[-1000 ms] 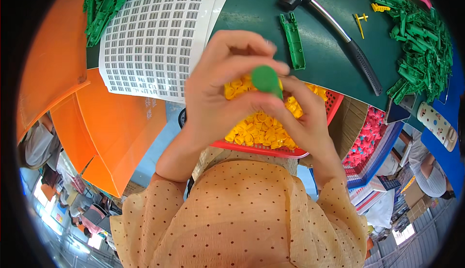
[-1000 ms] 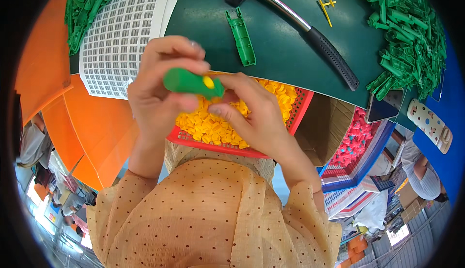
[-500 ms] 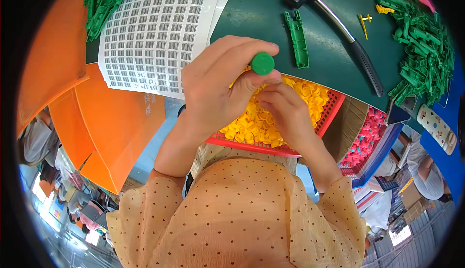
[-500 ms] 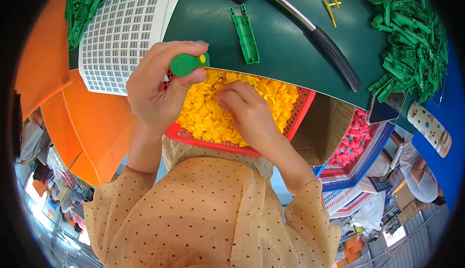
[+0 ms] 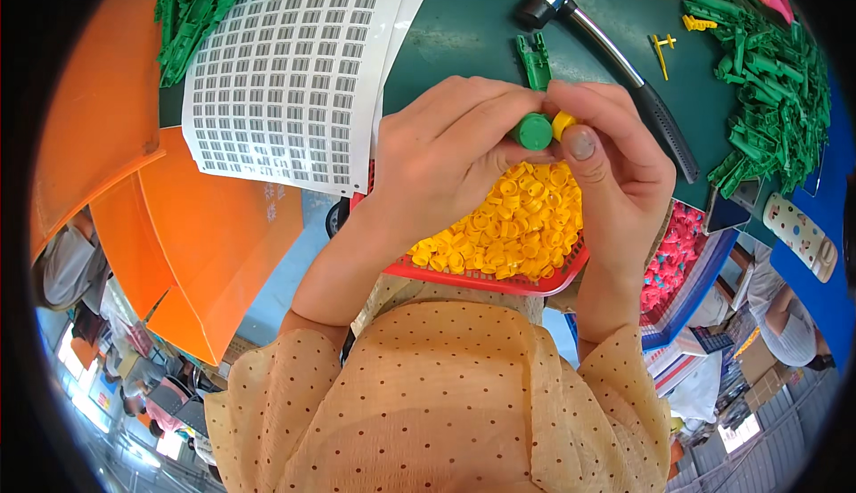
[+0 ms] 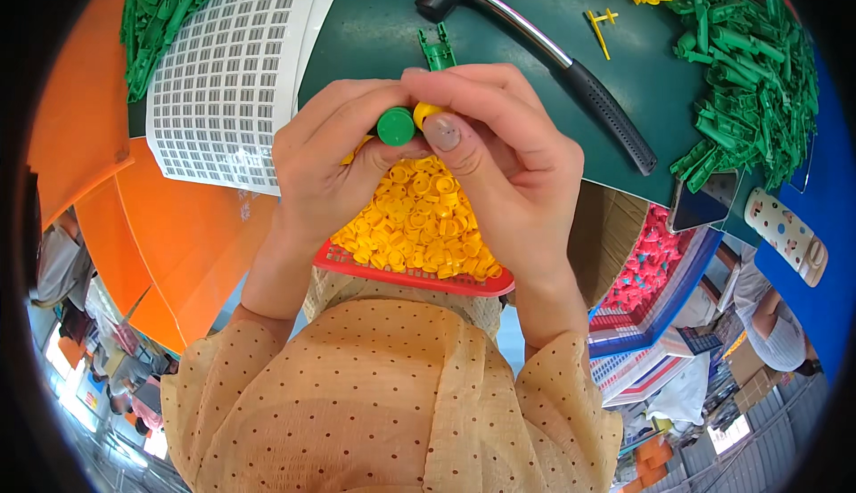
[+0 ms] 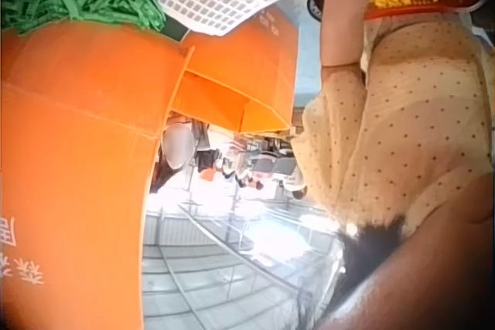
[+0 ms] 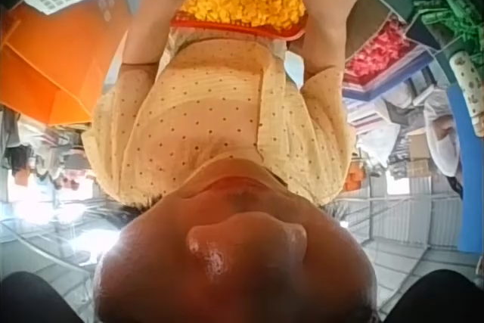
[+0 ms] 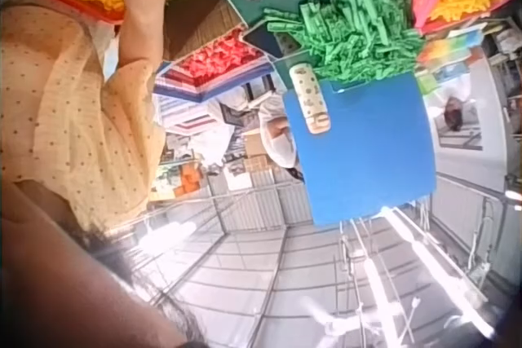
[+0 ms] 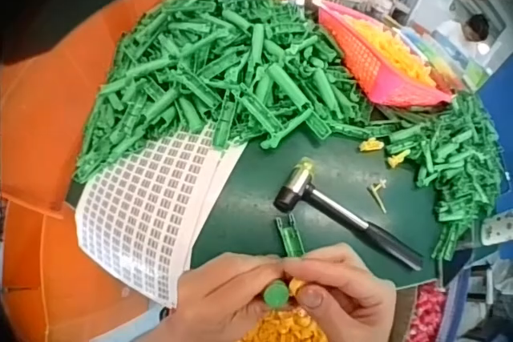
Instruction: Assembling small plastic toy components and applying labels at a factory workbench.
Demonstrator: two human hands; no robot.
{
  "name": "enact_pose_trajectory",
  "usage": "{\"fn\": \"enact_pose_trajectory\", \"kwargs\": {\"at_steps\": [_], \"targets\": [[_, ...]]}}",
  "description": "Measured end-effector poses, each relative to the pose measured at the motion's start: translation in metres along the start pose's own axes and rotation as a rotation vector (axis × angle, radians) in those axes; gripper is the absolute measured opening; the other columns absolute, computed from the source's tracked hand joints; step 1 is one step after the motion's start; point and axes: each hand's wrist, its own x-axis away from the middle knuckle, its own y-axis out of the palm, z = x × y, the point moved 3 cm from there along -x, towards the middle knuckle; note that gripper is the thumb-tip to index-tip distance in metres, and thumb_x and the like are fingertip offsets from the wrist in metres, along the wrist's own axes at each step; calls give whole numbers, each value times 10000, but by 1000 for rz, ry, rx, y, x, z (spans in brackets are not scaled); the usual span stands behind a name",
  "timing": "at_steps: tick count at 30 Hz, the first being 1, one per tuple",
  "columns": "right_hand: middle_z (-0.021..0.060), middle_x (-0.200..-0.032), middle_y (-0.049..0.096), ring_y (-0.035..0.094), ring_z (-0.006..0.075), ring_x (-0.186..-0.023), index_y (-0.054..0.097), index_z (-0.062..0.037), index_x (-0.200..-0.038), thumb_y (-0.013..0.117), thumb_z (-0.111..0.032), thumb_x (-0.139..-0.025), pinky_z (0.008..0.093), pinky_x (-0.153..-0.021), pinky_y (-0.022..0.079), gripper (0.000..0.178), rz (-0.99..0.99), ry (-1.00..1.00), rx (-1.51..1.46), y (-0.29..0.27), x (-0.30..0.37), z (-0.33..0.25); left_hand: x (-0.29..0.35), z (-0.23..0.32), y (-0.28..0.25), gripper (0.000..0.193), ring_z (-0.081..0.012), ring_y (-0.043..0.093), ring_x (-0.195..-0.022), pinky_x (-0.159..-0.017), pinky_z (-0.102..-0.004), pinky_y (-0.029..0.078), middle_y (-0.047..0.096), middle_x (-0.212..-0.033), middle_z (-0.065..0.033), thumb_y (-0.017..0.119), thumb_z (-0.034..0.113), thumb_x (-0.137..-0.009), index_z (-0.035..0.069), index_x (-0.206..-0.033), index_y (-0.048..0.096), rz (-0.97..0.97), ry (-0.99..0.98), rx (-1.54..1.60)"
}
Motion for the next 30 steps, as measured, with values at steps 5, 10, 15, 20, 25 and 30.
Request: {"fn": "enact_pose_trajectory", "kwargs": {"at_steps": [5,10,15,20,25,30], "targets": [[91,-1053,530,568,132,-879,607,17,-1174,614,56,-825,234,-755,490,352,30,-76,167,6,-1,-1,-4,0,-3,318,-227,614,-709,-593,-301,511,637,-866,-71,745,72,-650,32,-950,648,-15,-60,39],[82,-984,550,585,137,-816,646,0,-1089,675,52,-765,234,-711,504,330,-17,-183,350,2,-6,-9,-7,1,-2,321,-226,613,-709,-593,-301,510,635,-861,-74,736,40,-638,30,-946,646,-47,-89,17],[80,-1004,532,533,127,-834,635,22,-1010,730,27,-712,236,-732,454,313,-84,-229,579,8,-6,-15,-5,0,-2,361,-228,624,-719,-598,-300,518,640,-865,-73,692,-63,-592,28,-939,648,-25,-63,22],[71,-979,511,503,110,-783,586,0,-970,749,18,-687,225,-694,421,328,-79,-109,478,10,-7,-13,-4,-2,-1,349,-224,627,-724,-599,-300,522,645,-859,-69,687,-69,-585,30,-917,651,-20,-76,44],[78,-985,507,505,127,-821,594,3,-975,749,-6,-702,234,-710,420,314,-155,-83,386,4,-10,-10,-4,-3,-4,345,-221,625,-731,-597,-302,518,643,-854,-57,702,-51,-581,39,-910,650,-42,-61,51],[81,-988,507,505,140,-857,598,5,-968,758,-55,-716,241,-722,420,304,-258,-82,304,-3,-18,-8,-11,-6,-7,335,-231,617,-733,-592,-311,509,631,-845,-56,716,-25,-588,41,-908,644,-160,-61,93]]}}
